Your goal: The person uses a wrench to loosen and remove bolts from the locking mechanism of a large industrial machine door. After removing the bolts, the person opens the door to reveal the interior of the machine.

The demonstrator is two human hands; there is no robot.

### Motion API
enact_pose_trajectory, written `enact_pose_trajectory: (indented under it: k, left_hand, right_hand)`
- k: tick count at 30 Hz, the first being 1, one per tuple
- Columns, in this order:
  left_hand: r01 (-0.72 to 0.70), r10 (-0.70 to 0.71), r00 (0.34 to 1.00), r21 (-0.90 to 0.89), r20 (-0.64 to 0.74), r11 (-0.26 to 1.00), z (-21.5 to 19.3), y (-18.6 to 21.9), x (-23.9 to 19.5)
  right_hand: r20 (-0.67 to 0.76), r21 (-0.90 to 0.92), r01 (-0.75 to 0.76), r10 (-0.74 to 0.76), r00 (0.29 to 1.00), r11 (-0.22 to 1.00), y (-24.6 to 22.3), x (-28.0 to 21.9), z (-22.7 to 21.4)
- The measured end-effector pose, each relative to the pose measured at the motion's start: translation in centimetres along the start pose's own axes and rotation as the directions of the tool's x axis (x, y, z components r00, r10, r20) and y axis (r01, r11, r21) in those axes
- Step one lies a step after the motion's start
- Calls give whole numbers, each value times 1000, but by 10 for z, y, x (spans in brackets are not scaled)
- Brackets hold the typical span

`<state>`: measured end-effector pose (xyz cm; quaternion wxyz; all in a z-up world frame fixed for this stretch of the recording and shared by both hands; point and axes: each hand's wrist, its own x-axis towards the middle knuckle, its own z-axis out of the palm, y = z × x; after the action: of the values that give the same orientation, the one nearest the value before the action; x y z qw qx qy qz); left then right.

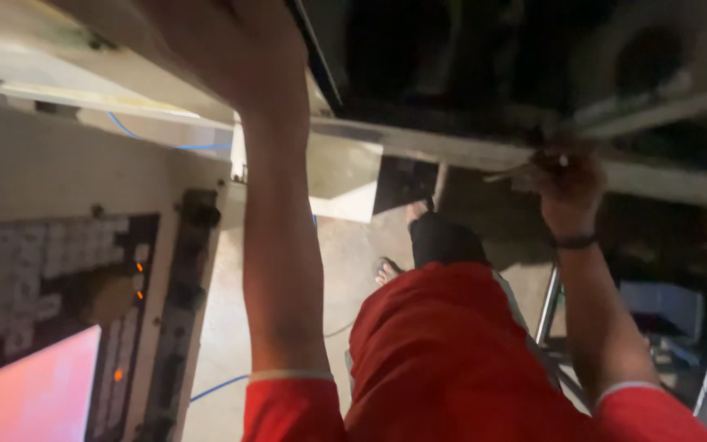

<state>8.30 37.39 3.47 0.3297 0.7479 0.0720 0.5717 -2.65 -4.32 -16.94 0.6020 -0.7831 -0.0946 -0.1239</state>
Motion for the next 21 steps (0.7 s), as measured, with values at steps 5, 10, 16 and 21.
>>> enact_pose_trajectory:
  k: [5, 10, 16, 21]
  left_hand:
    - [164, -171, 985, -241, -9, 957, -16, 55, 19]
    - [131, -143, 988, -165, -63, 978, -19, 64, 27]
    - [148, -176, 971, -169, -164, 974, -17, 56, 23]
    - [98, -101, 978, -27, -181, 995, -21, 61, 31]
  right_hand:
    - [224, 818, -221, 59, 973, 531, 24, 133, 97]
    - [308, 907, -276, -54, 950, 318, 71, 240, 171]
    - [234, 690, -211, 63, 970, 692, 113, 330, 226]
    - [174, 609, -174, 84, 981, 774, 131, 362, 253]
